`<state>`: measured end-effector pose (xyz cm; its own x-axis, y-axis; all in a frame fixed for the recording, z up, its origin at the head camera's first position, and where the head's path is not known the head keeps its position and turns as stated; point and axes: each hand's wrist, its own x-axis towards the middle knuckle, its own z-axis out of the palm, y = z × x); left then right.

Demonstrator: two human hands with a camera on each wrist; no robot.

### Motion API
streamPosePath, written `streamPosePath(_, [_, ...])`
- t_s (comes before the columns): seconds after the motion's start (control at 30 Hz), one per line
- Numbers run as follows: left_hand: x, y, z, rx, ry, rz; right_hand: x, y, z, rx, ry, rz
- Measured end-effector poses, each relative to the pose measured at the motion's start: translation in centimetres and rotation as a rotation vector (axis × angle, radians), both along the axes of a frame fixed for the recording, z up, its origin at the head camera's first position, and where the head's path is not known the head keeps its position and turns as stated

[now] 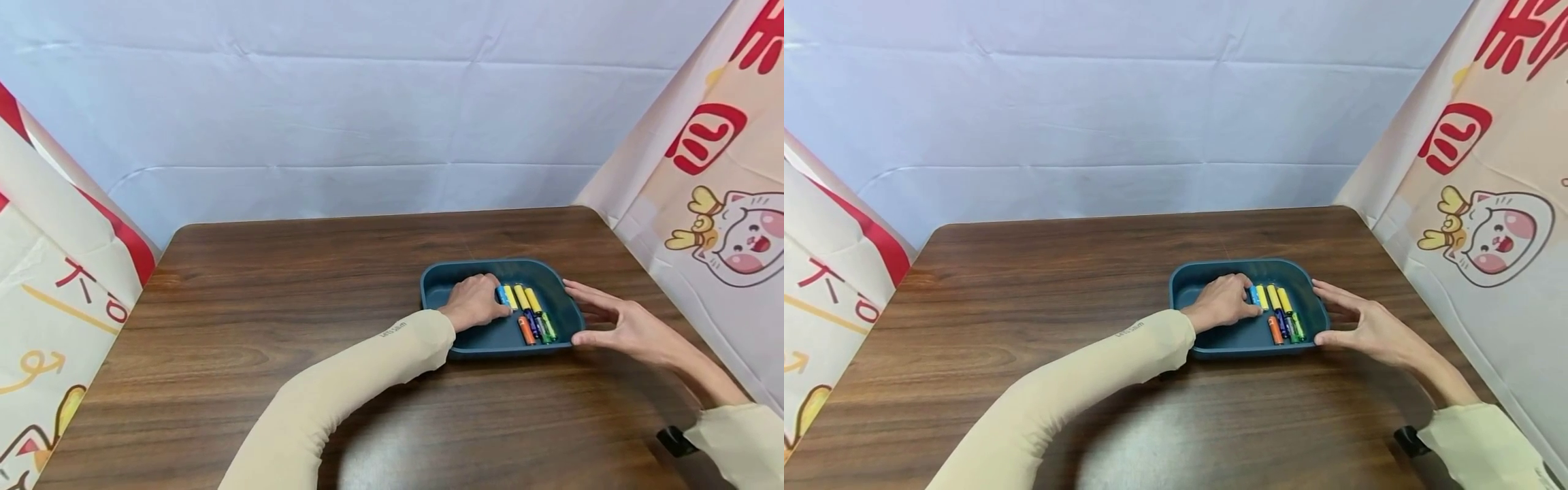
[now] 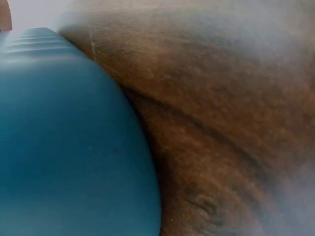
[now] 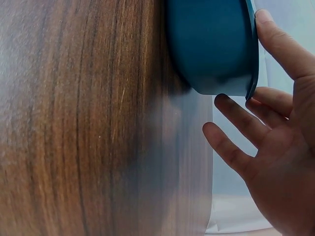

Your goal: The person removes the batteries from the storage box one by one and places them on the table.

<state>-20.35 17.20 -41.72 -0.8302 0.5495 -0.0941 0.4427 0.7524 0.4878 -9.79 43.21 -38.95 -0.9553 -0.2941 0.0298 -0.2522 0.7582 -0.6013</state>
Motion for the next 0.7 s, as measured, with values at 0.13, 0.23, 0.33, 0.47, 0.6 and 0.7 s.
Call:
streamPosePath(0.13, [-0.1,-0.4,0.3,0.041,-0.034,-0.005,0.1,0.0,0.0,0.001,-0.002,-0.004])
streamPosePath(0.23, [-0.2,-0.7,0.7,0.08,-0.054,-0.018,0.1,0.0,0.1,0.005,-0.002,-0.01])
streamPosePath(0.33, [-0.2,-1.0,1.2,0.111,-0.063,-0.032,0.0,0.0,0.1,0.007,-0.006,-0.013])
streamPosePath(0.47, [-0.1,-1.4,2.1,0.15,-0.075,-0.044,0.0,0.0,0.1,0.01,-0.015,-0.015])
streamPosePath(0.6, [0.1,-2.2,3.3,0.198,-0.093,-0.065,0.0,0.0,0.1,0.009,-0.021,-0.017])
streamPosePath(0.7, [0.1,-3.1,4.1,0.245,-0.105,-0.075,0.1,0.0,0.1,0.005,-0.022,-0.016])
